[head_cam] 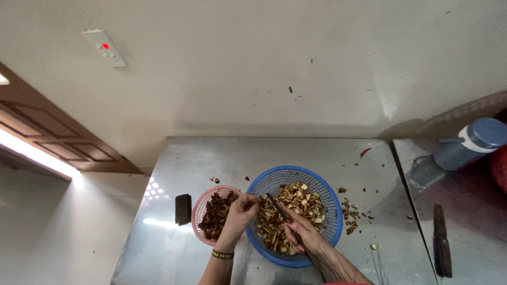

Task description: The person trims dried mushroom slices with a small paring knife, cutting away tough or discolored parts over a blue basket. Trimmed pieces stay in the blue basket while rejected pieces are placed into a pink basket beside it, and the person works through the pile piece by piece.

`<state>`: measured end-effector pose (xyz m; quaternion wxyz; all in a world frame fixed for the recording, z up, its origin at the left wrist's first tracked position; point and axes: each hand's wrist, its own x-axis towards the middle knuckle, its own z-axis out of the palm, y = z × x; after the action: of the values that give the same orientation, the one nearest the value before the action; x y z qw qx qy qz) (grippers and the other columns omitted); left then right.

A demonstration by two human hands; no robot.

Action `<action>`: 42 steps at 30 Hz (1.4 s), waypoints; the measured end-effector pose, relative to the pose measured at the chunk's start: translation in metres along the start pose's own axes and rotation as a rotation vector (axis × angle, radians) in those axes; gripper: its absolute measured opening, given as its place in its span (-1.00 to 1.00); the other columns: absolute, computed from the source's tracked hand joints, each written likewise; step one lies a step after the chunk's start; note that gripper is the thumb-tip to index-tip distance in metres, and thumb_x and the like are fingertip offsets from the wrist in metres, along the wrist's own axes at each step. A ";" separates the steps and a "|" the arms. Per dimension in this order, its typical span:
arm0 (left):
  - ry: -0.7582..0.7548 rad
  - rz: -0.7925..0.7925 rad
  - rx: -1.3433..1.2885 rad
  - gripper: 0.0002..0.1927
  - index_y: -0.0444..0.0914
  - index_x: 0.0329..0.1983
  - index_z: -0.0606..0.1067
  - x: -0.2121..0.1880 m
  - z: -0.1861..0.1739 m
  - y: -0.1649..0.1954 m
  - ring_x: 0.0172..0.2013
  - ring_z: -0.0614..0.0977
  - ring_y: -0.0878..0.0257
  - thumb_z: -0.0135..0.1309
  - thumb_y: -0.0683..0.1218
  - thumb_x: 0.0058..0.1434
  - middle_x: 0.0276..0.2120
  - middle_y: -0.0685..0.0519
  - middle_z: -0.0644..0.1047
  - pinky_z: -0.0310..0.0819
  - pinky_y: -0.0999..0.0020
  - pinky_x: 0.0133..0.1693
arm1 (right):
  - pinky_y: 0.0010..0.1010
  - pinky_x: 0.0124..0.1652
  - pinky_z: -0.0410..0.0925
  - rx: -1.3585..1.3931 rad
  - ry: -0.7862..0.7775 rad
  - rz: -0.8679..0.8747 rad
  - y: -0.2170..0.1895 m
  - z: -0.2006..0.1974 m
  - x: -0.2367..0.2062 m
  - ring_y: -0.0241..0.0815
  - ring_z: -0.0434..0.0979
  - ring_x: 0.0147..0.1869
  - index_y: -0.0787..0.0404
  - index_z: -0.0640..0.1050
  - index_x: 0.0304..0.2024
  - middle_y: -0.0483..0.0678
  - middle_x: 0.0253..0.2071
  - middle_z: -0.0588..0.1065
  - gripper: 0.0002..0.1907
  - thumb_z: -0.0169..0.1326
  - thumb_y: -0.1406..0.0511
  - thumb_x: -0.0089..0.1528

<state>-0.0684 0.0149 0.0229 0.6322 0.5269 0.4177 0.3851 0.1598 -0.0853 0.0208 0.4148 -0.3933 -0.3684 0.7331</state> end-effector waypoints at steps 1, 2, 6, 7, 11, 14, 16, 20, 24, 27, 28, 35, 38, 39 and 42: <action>-0.061 0.013 -0.053 -0.93 -0.32 -0.19 0.51 0.000 0.007 -0.003 -0.28 0.57 0.35 0.10 -0.27 0.27 -0.32 0.09 0.56 0.50 0.47 -0.20 | -0.52 -0.69 0.23 -0.089 0.010 -0.027 0.000 0.000 -0.001 -0.39 0.18 -0.70 -0.13 0.02 0.55 -0.17 -0.62 0.28 -0.36 -0.33 0.29 0.40; -0.082 0.004 -0.062 -0.94 -0.32 -0.19 0.50 0.001 0.013 -0.006 -0.29 0.55 0.37 0.09 -0.27 0.28 -0.32 0.11 0.55 0.48 0.48 -0.22 | -0.53 -0.67 0.24 -0.177 0.018 -0.051 0.000 -0.001 -0.002 -0.39 0.18 -0.70 -0.14 0.01 0.56 -0.17 -0.62 0.27 -0.35 -0.31 0.30 0.41; -0.146 0.014 0.015 -0.93 -0.32 -0.19 0.52 0.001 0.034 -0.012 -0.28 0.53 0.43 0.08 -0.27 0.28 -0.31 0.14 0.56 0.46 0.51 -0.23 | -0.54 -0.56 0.23 -0.331 0.024 -0.197 0.007 -0.008 -0.008 -0.43 0.19 -0.55 -0.09 -0.01 0.62 -0.22 -0.51 0.27 -0.26 -0.19 0.38 0.41; -0.156 0.031 0.061 -0.93 -0.31 -0.18 0.53 0.000 0.037 -0.013 -0.27 0.55 0.45 0.08 -0.27 0.27 -0.31 0.14 0.57 0.48 0.52 -0.22 | -0.54 -0.57 0.23 -0.373 0.051 -0.200 0.009 -0.010 -0.010 -0.43 0.18 -0.57 -0.09 0.01 0.62 -0.21 -0.53 0.27 -0.27 -0.18 0.36 0.42; -0.149 0.068 0.102 -0.91 -0.37 -0.14 0.51 0.003 0.048 -0.011 -0.27 0.56 0.40 0.10 -0.27 0.30 -0.29 0.08 0.56 0.48 0.48 -0.22 | -0.51 -0.67 0.23 -0.303 0.136 -0.154 0.010 -0.023 -0.013 -0.40 0.16 -0.67 -0.11 0.06 0.56 -0.20 -0.61 0.25 -0.36 -0.23 0.24 0.42; -0.205 -0.038 -0.100 -0.82 -0.36 -0.05 0.55 0.006 0.052 -0.015 -0.24 0.62 0.39 0.10 -0.22 0.30 -0.22 0.07 0.64 0.54 0.48 -0.16 | -0.50 -0.67 0.24 -0.053 0.063 -0.199 0.007 -0.028 -0.019 -0.38 0.17 -0.68 -0.08 0.07 0.55 -0.18 -0.59 0.28 -0.40 -0.28 0.17 0.44; -0.252 -0.121 -0.206 -0.79 -0.38 -0.02 0.56 0.008 0.052 -0.019 -0.29 0.59 0.35 0.12 -0.19 0.32 -0.22 0.01 0.64 0.51 0.43 -0.22 | -0.52 -0.67 0.22 0.015 0.053 -0.211 0.004 -0.027 -0.023 -0.37 0.18 -0.68 -0.06 0.07 0.55 -0.16 -0.58 0.30 -0.40 -0.27 0.16 0.44; -0.238 -0.242 -0.399 -0.81 -0.37 -0.05 0.55 0.010 0.055 -0.028 -0.27 0.64 0.27 0.12 -0.16 0.35 -0.25 -0.01 0.62 0.58 0.35 -0.16 | -0.53 -0.64 0.22 -0.239 0.248 -0.084 -0.007 -0.013 -0.027 -0.41 0.20 -0.63 -0.18 0.07 0.56 -0.18 -0.57 0.29 -0.33 -0.18 0.20 0.38; -0.161 -0.255 -0.501 -0.84 -0.36 -0.12 0.53 0.009 0.060 -0.029 -0.26 0.68 0.22 0.12 -0.16 0.31 -0.26 0.00 0.63 0.63 0.26 -0.12 | -0.49 -0.45 0.45 -0.707 0.315 -0.137 -0.020 0.006 -0.030 -0.41 0.43 -0.51 -0.19 0.05 0.53 -0.15 -0.43 0.55 -0.27 -0.07 0.28 0.34; -0.144 -0.235 -0.507 -0.85 -0.36 -0.13 0.54 0.006 0.062 -0.025 -0.26 0.68 0.23 0.13 -0.17 0.30 -0.27 0.00 0.63 0.63 0.26 -0.13 | -0.32 -0.35 0.42 -0.813 0.314 -0.023 -0.027 0.015 -0.033 -0.27 0.48 -0.47 -0.20 0.09 0.53 -0.01 -0.37 0.59 -0.28 -0.07 0.27 0.34; -0.136 -0.232 -0.496 -0.85 -0.36 -0.13 0.54 0.006 0.063 -0.024 -0.26 0.68 0.24 0.13 -0.17 0.30 -0.27 0.00 0.63 0.62 0.27 -0.13 | -0.32 -0.32 0.45 -0.822 0.317 -0.061 -0.028 0.016 -0.033 -0.28 0.53 -0.42 -0.18 0.09 0.52 -0.02 -0.32 0.60 -0.28 -0.05 0.27 0.33; -0.051 -0.111 -0.363 -0.86 -0.38 -0.15 0.57 0.004 0.071 -0.020 -0.25 0.64 0.32 0.14 -0.19 0.29 -0.27 0.05 0.63 0.54 0.39 -0.14 | -0.35 -0.24 0.53 -0.874 0.310 -0.184 -0.018 0.010 -0.028 -0.28 0.66 -0.27 -0.11 0.12 0.51 -0.04 -0.19 0.61 -0.30 -0.04 0.28 0.32; -0.036 -0.114 -0.325 -0.86 -0.38 -0.14 0.58 0.005 0.071 -0.021 -0.25 0.63 0.32 0.10 -0.23 0.28 -0.29 0.05 0.63 0.54 0.39 -0.12 | -0.36 -0.25 0.50 -0.758 0.269 -0.276 -0.012 0.003 -0.030 -0.29 0.58 -0.30 -0.06 0.10 0.53 -0.09 -0.29 0.57 -0.32 -0.07 0.31 0.37; -0.027 -0.116 -0.317 -0.85 -0.37 -0.15 0.58 0.005 0.070 -0.022 -0.25 0.63 0.32 0.07 -0.25 0.26 -0.29 0.05 0.63 0.54 0.39 -0.12 | -0.36 -0.26 0.49 -0.709 0.255 -0.360 -0.011 0.001 -0.030 -0.30 0.55 -0.31 -0.02 0.10 0.53 -0.11 -0.30 0.55 -0.33 -0.07 0.33 0.39; -0.051 -0.097 -0.287 -0.85 -0.37 -0.15 0.56 0.008 0.070 -0.025 -0.26 0.62 0.32 0.03 -0.28 0.24 -0.29 0.05 0.62 0.55 0.39 -0.11 | -0.38 -0.57 0.18 -0.299 0.306 -0.114 -0.010 -0.003 -0.029 -0.31 0.20 -0.60 -0.24 -0.03 0.55 -0.16 -0.57 0.30 -0.22 -0.19 0.38 0.32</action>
<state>0.0010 -0.0054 0.0044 0.7293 0.4197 0.3671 0.3965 0.1761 -0.1070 0.0363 0.4436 -0.5357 -0.4276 0.5774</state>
